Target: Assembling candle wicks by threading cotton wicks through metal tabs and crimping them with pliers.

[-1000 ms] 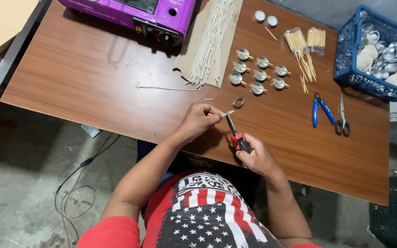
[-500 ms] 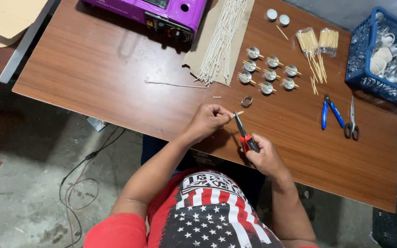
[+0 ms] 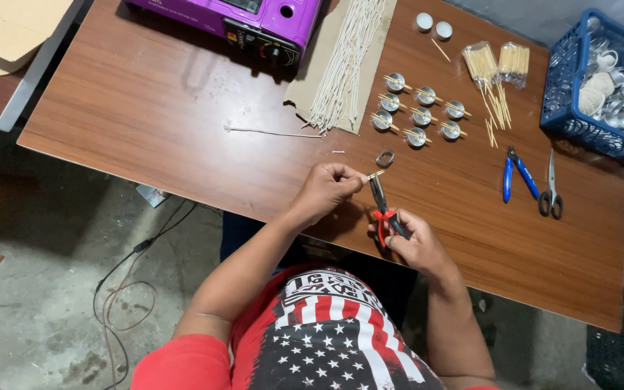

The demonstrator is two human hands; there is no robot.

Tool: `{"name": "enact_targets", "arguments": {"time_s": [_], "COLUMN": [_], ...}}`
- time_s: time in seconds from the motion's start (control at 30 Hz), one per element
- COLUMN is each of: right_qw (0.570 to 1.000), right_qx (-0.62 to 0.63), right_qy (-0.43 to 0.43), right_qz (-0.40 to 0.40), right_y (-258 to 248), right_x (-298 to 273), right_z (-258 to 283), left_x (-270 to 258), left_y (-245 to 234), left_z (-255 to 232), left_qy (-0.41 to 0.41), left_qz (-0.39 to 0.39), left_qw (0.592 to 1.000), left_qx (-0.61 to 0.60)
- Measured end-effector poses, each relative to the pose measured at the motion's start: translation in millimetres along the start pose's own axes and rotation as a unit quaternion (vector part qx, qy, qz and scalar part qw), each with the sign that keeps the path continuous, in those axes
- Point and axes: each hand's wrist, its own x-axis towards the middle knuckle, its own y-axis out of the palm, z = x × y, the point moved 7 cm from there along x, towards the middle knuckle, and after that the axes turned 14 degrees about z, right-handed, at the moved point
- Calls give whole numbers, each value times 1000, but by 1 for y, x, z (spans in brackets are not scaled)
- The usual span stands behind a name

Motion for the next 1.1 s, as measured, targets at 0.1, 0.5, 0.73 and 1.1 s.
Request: {"name": "enact_targets", "arguments": {"time_s": [0.1, 0.5, 0.73, 1.1], "right_qw": [999, 938, 785, 742], "right_qx": [25, -209, -420, -446], "right_qy": [21, 42, 178, 245], "right_qz": [-3, -274, -418, -436], "right_y": [-2, -162, -234, -271], "right_x": [-2, -63, -85, -90], "right_z": [4, -129, -152, -203], "left_x": [7, 4, 8, 23], "left_y": [0, -18, -17, -26], "left_z": [2, 3, 10, 11], "left_qy": [2, -68, -69, -50], "left_qz": [-3, -51, -45, -32], "left_qw": [1000, 994, 991, 989], "left_qx": [-3, 66, 103, 137]}}
